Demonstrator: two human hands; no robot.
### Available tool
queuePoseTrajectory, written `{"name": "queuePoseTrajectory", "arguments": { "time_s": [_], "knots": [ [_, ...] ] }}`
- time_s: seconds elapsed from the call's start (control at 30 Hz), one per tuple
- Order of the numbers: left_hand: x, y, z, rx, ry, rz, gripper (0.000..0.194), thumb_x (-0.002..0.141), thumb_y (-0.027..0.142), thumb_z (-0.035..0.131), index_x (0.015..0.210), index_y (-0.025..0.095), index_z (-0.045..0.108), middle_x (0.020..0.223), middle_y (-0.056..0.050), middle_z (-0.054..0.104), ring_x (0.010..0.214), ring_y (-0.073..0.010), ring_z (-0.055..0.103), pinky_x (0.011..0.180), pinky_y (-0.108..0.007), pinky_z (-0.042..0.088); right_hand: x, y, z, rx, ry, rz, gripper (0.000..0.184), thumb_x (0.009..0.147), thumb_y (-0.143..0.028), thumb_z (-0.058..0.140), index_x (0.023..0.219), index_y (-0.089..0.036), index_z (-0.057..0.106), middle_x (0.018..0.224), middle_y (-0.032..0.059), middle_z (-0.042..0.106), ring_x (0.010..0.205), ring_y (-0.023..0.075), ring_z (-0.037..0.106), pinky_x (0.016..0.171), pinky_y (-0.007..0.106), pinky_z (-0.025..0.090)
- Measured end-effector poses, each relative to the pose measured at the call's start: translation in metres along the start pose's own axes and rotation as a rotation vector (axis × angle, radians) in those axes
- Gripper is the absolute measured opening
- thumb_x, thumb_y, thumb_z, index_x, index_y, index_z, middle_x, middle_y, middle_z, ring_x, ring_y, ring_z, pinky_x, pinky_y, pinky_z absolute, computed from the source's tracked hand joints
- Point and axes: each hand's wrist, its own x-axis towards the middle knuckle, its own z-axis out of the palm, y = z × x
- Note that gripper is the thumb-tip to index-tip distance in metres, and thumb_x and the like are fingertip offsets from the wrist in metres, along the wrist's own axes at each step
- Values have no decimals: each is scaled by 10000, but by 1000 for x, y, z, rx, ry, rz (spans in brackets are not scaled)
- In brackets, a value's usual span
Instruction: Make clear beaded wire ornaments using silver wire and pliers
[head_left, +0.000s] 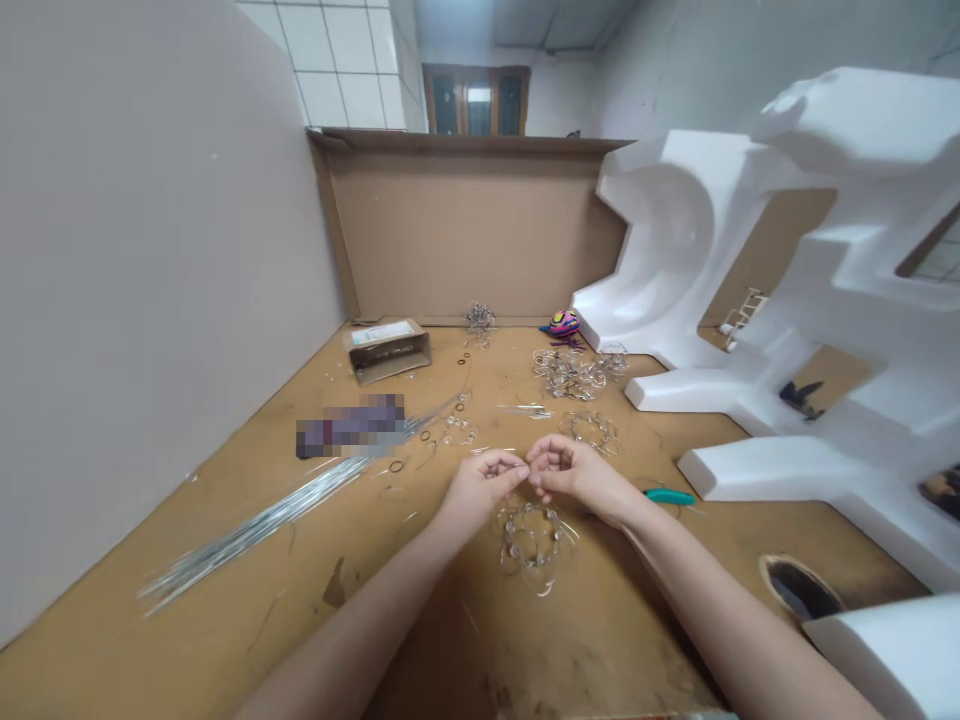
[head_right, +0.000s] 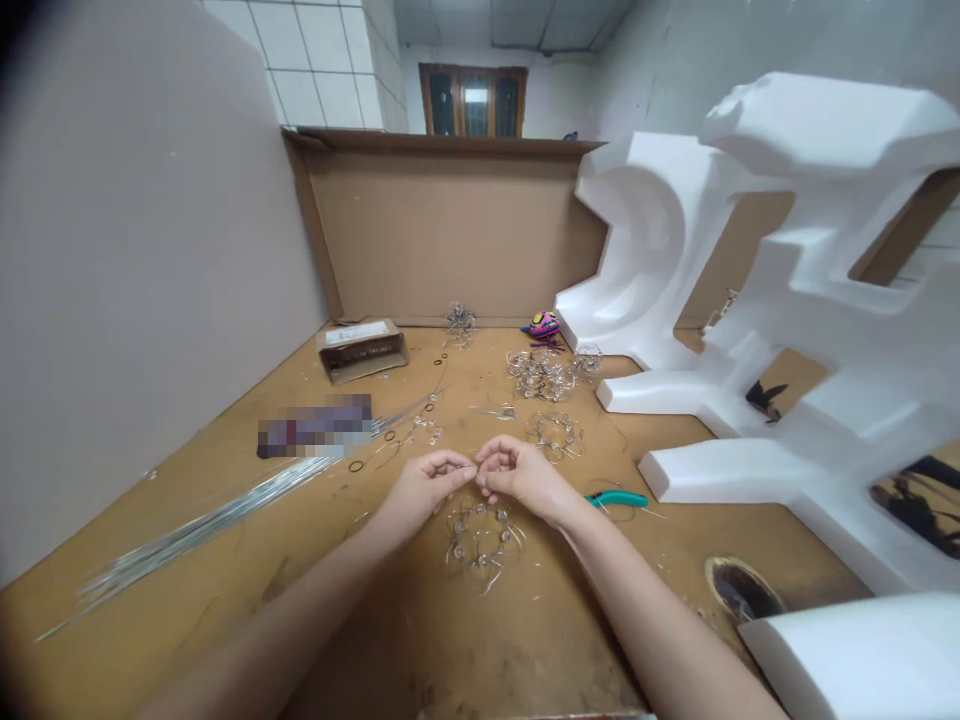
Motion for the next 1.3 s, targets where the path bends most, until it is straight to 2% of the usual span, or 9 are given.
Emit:
{"name": "queuePoseTrajectory", "arguments": {
  "time_s": [0.1,0.2,0.3,0.37,0.47,0.7,0.87,1.07,1.3],
  "knots": [
    [1,-1,1,-43,-29,64,227,608,360,684,655,144,631,623,-8,632,533,-96,506,527,-213,370,-1,0,2,-55,18,6,315,628,-350,708,778,-179,491,629,-37,544,575,102,529,566,267,452],
    [0,0,-1,-6,34,62,205,590,332,686,628,146,610,565,28,569,520,-81,471,526,-202,358,-11,-12,-17,-277,29,-12,350,663,-397,653,899,-185,504,788,23,596,686,142,566,624,304,467],
    [1,0,-3,26,38,-51,252,585,376,679,659,152,588,476,76,463,389,-46,321,412,-193,254,-33,-34,-47,-852,99,40,575,653,-383,641,1165,-183,475,1098,117,567,952,222,552,792,363,441],
    [2,0,-5,18,14,-89,293,580,413,675,673,153,577,460,91,421,366,-37,268,387,-191,218,-50,-42,-63,-1243,112,218,686,599,-392,662,1212,-141,484,1135,167,558,1017,303,530,849,421,403],
    [4,-2,-6,8,-3,-86,327,578,448,667,680,156,563,447,101,383,365,-35,252,379,-186,203,-74,-36,-73,-1514,23,343,726,558,-393,656,1212,-111,514,1107,192,574,1001,346,534,833,427,407],
    [8,-5,-8,-37,31,-80,368,565,472,667,703,155,542,460,99,376,380,-35,235,373,-178,196,-92,-13,-75,-1494,-4,228,742,579,-323,608,1282,-139,457,1245,159,504,1066,295,510,889,362,391],
    [8,-5,-10,-27,35,-73,388,565,493,664,713,153,548,457,99,350,379,-36,228,373,-178,196,-78,-21,-90,-1299,33,160,372,716,-201,453,1033,-201,646,1003,57,656,910,211,589,808,296,426],
    [6,-3,-10,-32,32,-68,394,567,496,669,717,150,555,468,93,350,394,-39,234,377,-171,201,-75,-23,-109,-1322,235,232,222,727,-222,470,649,-166,671,588,40,637,558,185,564,499,271,395],
    [6,-3,-9,-35,38,-79,380,557,480,680,704,152,558,449,98,351,373,-36,231,372,-174,197,-78,-40,-117,-1506,309,195,193,658,-142,501,514,-194,618,548,61,616,560,192,566,542,292,386]
  ]
}}
